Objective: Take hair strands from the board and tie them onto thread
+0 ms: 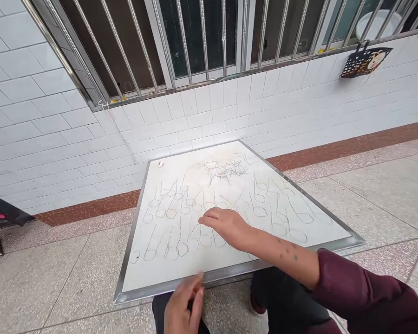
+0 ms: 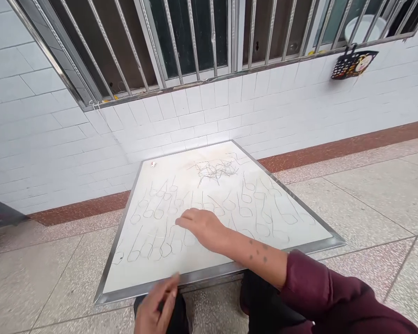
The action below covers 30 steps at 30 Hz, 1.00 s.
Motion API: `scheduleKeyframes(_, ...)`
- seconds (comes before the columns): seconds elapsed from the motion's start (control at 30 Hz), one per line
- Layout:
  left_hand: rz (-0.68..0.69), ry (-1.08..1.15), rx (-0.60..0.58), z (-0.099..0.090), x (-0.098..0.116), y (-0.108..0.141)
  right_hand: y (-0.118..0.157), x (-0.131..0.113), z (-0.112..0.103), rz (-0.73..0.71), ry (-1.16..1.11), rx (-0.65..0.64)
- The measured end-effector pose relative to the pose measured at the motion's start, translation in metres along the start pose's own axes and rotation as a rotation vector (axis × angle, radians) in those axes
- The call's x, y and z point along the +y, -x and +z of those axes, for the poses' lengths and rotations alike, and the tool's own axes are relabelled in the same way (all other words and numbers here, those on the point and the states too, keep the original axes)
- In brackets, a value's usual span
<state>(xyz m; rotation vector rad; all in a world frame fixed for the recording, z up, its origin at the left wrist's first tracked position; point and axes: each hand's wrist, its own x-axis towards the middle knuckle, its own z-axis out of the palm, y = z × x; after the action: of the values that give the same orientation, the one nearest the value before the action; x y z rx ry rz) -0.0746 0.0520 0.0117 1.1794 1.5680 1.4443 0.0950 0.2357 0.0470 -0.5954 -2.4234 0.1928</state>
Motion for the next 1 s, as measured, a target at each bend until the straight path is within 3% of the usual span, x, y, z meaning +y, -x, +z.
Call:
scheduleKeyframes(0.1,0.003,-0.083,0.106,-0.003,0.021,-0.006,0.017,-0.037,-0.003,0.052,-0.143,-0.083)
scheduleKeyframes(0.17,-0.011,-0.082,0.051,-0.005,0.031,-0.007,0.024,-0.055,-0.001,0.101,-0.285,-0.127)
scheduleKeyframes(0.23,0.036,-0.116,0.068,-0.008,0.034,0.0,0.03,-0.069,0.001,0.174,-0.383,-0.152)
scheduleKeyframes(0.37,0.353,-0.28,0.463,-0.022,0.021,0.03,0.044,-0.087,0.001,0.354,-0.424,-0.066)
scheduleKeyframes(0.4,0.407,-0.278,0.512,-0.026,0.019,0.038,0.048,-0.091,0.001,0.366,-0.415,-0.013)
scheduleKeyframes(0.47,0.394,-0.212,0.449,-0.029,0.018,0.051,0.057,-0.097,0.0,0.327,-0.368,0.126)
scheduleKeyframes(0.6,-0.152,0.092,0.023,-0.015,0.028,0.061,0.074,-0.111,0.0,0.14,-0.256,0.316)
scheduleKeyframes(0.7,-0.314,0.352,-0.04,-0.003,0.031,0.059,0.083,-0.12,0.002,-0.006,-0.251,0.324)
scheduleKeyframes(0.8,-0.276,0.401,-0.043,-0.001,0.029,0.059,0.089,-0.123,0.007,-0.092,-0.287,0.302)
scheduleKeyframes(0.87,-0.199,0.329,-0.02,-0.007,0.033,0.063,0.091,-0.122,0.01,0.001,-0.3,0.276)
scheduleKeyframes(0.93,-0.062,0.217,0.123,-0.019,0.043,0.068,0.091,-0.117,0.013,0.181,-0.3,0.256)
scheduleKeyframes(1.0,0.108,0.068,0.352,-0.034,0.054,0.072,0.091,-0.111,0.013,0.351,-0.309,0.226)
